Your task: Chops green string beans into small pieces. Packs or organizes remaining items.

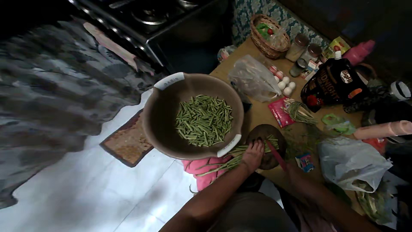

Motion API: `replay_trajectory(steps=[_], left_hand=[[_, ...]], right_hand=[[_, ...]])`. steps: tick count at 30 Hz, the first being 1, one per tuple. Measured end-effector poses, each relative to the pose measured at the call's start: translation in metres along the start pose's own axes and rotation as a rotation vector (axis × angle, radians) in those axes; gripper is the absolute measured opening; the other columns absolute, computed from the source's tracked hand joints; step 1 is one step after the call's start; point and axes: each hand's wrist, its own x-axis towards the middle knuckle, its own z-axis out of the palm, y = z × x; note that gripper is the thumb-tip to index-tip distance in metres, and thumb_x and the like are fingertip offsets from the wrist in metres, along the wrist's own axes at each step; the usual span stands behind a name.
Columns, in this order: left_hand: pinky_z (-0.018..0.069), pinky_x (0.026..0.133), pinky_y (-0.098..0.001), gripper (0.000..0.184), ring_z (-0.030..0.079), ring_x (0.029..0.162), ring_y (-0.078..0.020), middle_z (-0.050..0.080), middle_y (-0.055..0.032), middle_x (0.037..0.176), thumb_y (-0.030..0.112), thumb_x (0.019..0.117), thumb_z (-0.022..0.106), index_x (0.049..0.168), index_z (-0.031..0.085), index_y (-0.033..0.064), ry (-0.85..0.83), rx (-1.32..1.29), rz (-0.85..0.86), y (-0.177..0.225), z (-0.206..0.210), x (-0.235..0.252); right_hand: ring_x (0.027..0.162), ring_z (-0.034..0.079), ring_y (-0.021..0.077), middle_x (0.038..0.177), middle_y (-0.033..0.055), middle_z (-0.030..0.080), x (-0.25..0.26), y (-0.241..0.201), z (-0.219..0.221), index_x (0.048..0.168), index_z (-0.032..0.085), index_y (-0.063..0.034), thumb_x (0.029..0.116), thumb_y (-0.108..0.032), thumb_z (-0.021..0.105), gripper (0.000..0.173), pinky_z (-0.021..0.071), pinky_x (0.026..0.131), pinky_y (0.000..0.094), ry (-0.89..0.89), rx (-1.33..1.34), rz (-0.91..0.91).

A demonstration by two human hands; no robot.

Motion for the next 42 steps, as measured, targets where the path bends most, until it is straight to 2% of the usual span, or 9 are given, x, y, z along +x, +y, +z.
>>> replay_trajectory(steps=[3, 11, 16, 23, 26, 29, 34, 39, 42], left_hand=[[0.0308, 0.118, -0.0588, 0.054, 0.036, 0.149, -0.0425, 0.034, -0.0284, 0.161, 0.025, 0.1126, 0.033, 0.155, 0.033, -0.0086, 0.051, 0.031, 0.001, 0.000, 0.003, 0.000], [0.0268, 0.120, -0.0584, 0.055, 0.033, 0.151, -0.0425, 0.030, -0.0285, 0.163, 0.024, 0.1128, 0.032, 0.157, 0.028, -0.0086, -0.021, 0.001, -0.007, 0.002, -0.004, -0.001], [0.0278, 0.120, -0.0584, 0.054, 0.033, 0.151, -0.0426, 0.031, -0.0278, 0.163, 0.024, 0.1127, 0.033, 0.156, 0.030, -0.0080, -0.014, 0.036, -0.020, 0.003, -0.003, 0.001], [0.0302, 0.119, -0.0574, 0.053, 0.035, 0.149, -0.0432, 0.033, -0.0292, 0.161, 0.021, 0.1121, 0.034, 0.155, 0.030, -0.0095, -0.013, 0.067, -0.029, 0.005, -0.003, -0.001], [0.0294, 0.119, -0.0576, 0.054, 0.035, 0.150, -0.0432, 0.033, -0.0289, 0.161, 0.023, 0.1124, 0.034, 0.155, 0.031, -0.0091, -0.019, 0.076, -0.035, 0.007, -0.005, -0.003], [0.0293, 0.119, -0.0577, 0.055, 0.034, 0.150, -0.0434, 0.032, -0.0288, 0.162, 0.024, 0.1127, 0.033, 0.156, 0.029, -0.0093, -0.025, 0.089, -0.045, 0.009, -0.005, -0.004], [0.0297, 0.118, -0.0580, 0.054, 0.035, 0.149, -0.0437, 0.032, -0.0289, 0.162, 0.023, 0.1123, 0.033, 0.155, 0.030, -0.0091, -0.022, 0.085, -0.052, 0.008, -0.005, -0.003], [0.0298, 0.119, -0.0569, 0.053, 0.032, 0.150, -0.0444, 0.030, -0.0298, 0.162, 0.018, 0.1111, 0.036, 0.156, 0.028, -0.0091, -0.059, 0.087, -0.047, 0.009, -0.009, -0.005], [0.0299, 0.119, -0.0565, 0.054, 0.032, 0.150, -0.0442, 0.030, -0.0292, 0.162, 0.018, 0.1106, 0.038, 0.156, 0.027, -0.0086, -0.058, 0.077, -0.070, 0.008, -0.008, -0.009]], right_hand=[[0.120, 0.062, 0.0408, 0.133, 0.0275, 0.058, 0.000, -0.007, -0.007, 0.148, 0.039, 0.0032, 0.1081, -0.016, 0.048, 0.045, 0.0500, 0.102, 0.0553, -0.041, -0.042, 0.022], [0.128, 0.057, 0.0421, 0.141, 0.0291, 0.054, 0.015, 0.004, 0.012, 0.153, 0.035, 0.0042, 0.1021, -0.010, 0.057, 0.057, 0.0472, 0.107, 0.0551, 0.018, -0.033, 0.010], [0.131, 0.056, 0.0421, 0.143, 0.0301, 0.053, 0.017, 0.006, 0.027, 0.155, 0.030, 0.0059, 0.1058, -0.006, 0.048, 0.054, 0.0453, 0.109, 0.0539, 0.057, 0.047, 0.021], [0.123, 0.061, 0.0410, 0.138, 0.0274, 0.057, 0.016, 0.005, 0.019, 0.155, 0.031, 0.0003, 0.1062, -0.007, 0.047, 0.052, 0.0498, 0.103, 0.0547, -0.019, 0.029, 0.030], [0.115, 0.066, 0.0421, 0.128, 0.0275, 0.062, 0.024, 0.007, 0.033, 0.154, 0.030, -0.0025, 0.1047, -0.005, 0.049, 0.053, 0.0530, 0.098, 0.0560, 0.011, 0.029, 0.062], [0.115, 0.066, 0.0433, 0.127, 0.0296, 0.063, 0.039, 0.011, 0.055, 0.158, 0.022, -0.0030, 0.1049, -0.002, 0.048, 0.059, 0.0528, 0.099, 0.0555, 0.022, 0.117, 0.080], [0.115, 0.067, 0.0420, 0.126, 0.0276, 0.064, 0.054, 0.008, 0.068, 0.159, 0.021, -0.0061, 0.1062, -0.004, 0.046, 0.059, 0.0541, 0.098, 0.0535, 0.097, 0.152, 0.081], [0.110, 0.069, 0.0408, 0.121, 0.0266, 0.065, 0.052, 0.001, 0.045, 0.153, 0.031, -0.0049, 0.1087, -0.011, 0.043, 0.046, 0.0557, 0.094, 0.0539, 0.175, 0.134, 0.006], [0.112, 0.068, 0.0407, 0.122, 0.0259, 0.065, 0.053, -0.002, 0.048, 0.154, 0.029, -0.0057, 0.1097, -0.012, 0.040, 0.046, 0.0551, 0.096, 0.0539, 0.187, 0.106, -0.004]])
